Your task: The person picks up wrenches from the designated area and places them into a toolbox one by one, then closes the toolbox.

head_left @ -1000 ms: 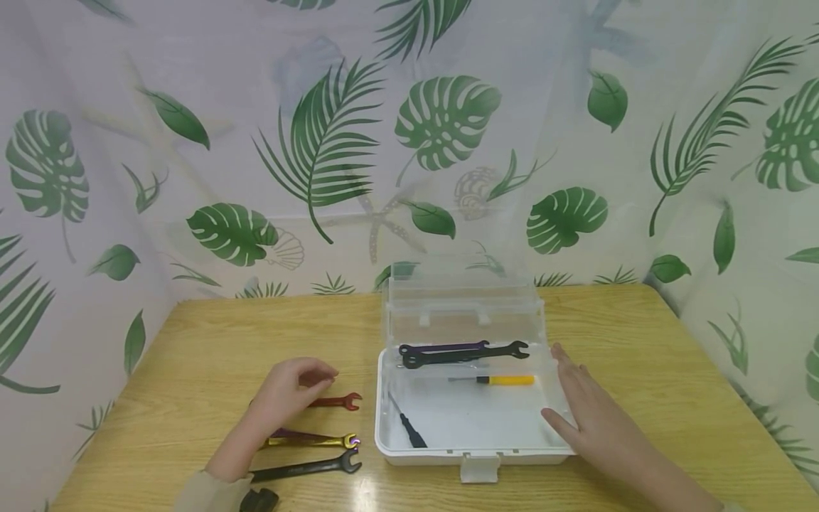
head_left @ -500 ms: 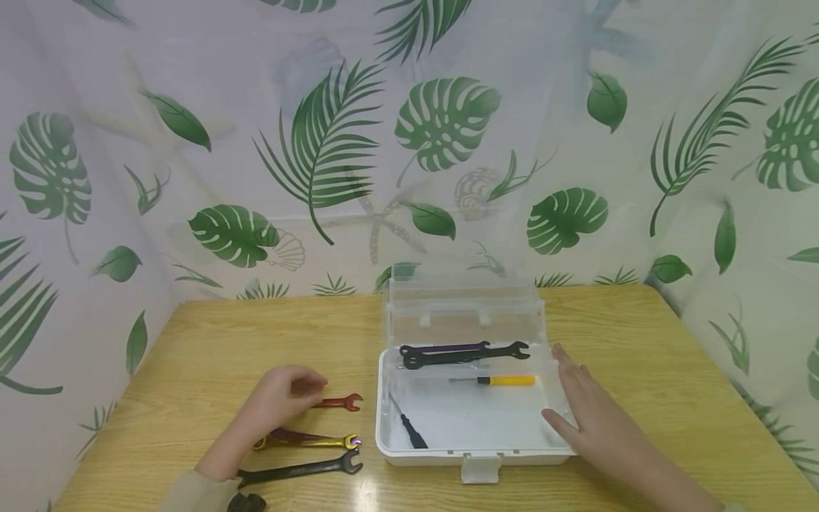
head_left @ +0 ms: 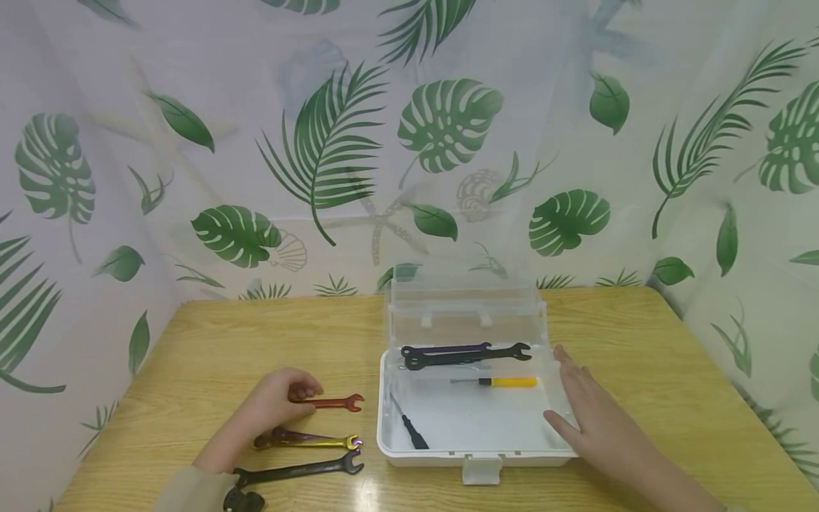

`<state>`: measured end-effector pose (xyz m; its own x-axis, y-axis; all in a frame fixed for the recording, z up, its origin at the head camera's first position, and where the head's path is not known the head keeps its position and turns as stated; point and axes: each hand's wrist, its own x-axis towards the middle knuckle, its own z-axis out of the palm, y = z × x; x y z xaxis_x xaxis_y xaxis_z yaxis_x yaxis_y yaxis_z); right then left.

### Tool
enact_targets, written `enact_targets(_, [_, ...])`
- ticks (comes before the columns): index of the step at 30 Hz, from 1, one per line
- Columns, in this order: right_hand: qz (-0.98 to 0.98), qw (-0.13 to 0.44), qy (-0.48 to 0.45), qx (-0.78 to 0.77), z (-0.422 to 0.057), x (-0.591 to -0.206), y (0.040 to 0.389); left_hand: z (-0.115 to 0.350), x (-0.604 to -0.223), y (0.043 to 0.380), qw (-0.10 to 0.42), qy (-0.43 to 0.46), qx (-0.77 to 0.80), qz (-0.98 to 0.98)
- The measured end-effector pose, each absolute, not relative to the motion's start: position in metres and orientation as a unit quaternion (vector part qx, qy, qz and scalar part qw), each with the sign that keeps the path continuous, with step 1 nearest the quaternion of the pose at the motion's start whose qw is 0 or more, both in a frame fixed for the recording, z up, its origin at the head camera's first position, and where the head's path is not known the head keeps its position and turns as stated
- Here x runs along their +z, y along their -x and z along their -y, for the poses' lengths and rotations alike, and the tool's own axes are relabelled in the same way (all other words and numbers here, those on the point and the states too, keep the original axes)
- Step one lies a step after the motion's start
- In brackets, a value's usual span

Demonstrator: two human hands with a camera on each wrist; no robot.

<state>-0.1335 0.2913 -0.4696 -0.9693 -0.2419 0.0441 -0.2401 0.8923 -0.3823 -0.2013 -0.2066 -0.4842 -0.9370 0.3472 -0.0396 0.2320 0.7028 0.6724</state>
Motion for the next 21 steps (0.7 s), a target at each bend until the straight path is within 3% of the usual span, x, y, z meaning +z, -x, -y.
enact_targets(21, [-0.973,0.001,0.122,-0.197,-0.2912,-0.4706,0.1334,0.2071,-0.4865,0.2026,0.087,-0.182,0.332,-0.921])
